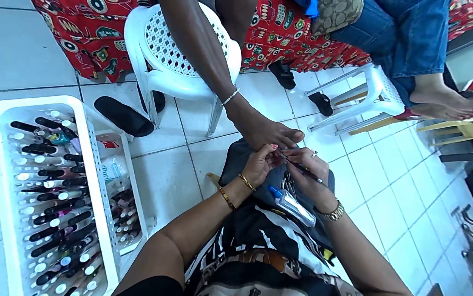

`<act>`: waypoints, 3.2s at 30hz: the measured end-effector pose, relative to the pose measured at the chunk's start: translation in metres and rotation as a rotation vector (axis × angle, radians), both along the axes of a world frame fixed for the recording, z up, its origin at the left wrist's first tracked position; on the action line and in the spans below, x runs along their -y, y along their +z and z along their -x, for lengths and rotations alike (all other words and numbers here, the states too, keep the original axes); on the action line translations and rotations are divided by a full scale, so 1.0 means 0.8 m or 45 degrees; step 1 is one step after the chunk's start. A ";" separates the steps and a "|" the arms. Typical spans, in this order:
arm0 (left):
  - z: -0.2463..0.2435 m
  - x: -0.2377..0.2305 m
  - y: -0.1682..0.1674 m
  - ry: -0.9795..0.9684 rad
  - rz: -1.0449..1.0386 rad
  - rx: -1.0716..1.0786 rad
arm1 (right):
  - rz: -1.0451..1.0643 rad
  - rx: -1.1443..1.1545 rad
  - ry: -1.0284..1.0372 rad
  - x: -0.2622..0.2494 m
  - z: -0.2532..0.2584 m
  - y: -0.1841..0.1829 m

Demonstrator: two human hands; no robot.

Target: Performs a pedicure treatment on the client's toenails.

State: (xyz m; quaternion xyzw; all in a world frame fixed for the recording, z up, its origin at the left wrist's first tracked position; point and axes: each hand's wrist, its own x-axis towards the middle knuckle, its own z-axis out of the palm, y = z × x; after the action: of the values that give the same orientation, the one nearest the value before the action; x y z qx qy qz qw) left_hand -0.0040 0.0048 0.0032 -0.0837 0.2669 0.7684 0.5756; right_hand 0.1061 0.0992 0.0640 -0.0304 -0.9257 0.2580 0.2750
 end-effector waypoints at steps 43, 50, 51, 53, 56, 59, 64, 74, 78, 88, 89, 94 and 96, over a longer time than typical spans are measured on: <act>-0.003 0.002 0.004 0.025 0.027 -0.063 | -0.146 -0.070 -0.008 -0.002 0.006 -0.022; -0.002 0.002 0.003 0.032 0.041 -0.064 | -0.144 -0.074 -0.019 -0.002 0.005 -0.026; -0.002 0.001 0.003 0.032 0.039 -0.064 | -0.122 -0.075 -0.028 -0.002 0.005 -0.026; -0.001 0.002 0.003 0.028 0.031 -0.064 | -0.122 -0.060 -0.015 -0.001 0.004 -0.021; -0.001 0.002 0.003 0.023 0.036 -0.069 | -0.196 -0.048 0.013 0.001 0.005 -0.020; -0.003 0.001 0.002 0.031 0.028 -0.073 | -0.228 -0.030 0.023 -0.002 0.004 -0.021; -0.003 0.002 0.002 0.033 0.014 -0.071 | -0.138 0.059 0.078 -0.004 0.001 -0.005; -0.003 0.003 0.005 0.035 0.048 -0.069 | -0.138 0.057 0.057 -0.005 0.001 -0.007; -0.002 0.003 0.003 0.021 0.038 -0.093 | -0.294 0.066 0.117 -0.006 0.004 -0.010; -0.002 0.005 0.003 0.022 0.034 -0.079 | -0.268 0.100 0.152 -0.005 0.004 -0.004; -0.002 0.005 0.002 0.024 0.029 -0.076 | -0.235 0.108 0.155 -0.005 0.004 -0.001; -0.002 0.003 0.002 0.023 0.037 -0.077 | -0.264 0.073 0.105 -0.005 0.007 -0.006; -0.003 0.004 0.002 0.017 0.051 -0.083 | -0.276 0.087 0.134 -0.005 0.007 -0.004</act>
State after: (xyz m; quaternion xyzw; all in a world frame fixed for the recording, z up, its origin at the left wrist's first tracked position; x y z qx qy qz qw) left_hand -0.0019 0.0019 0.0050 -0.0721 0.3001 0.7692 0.5596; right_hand 0.1009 0.1033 0.0607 0.0394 -0.9573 0.1693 0.2310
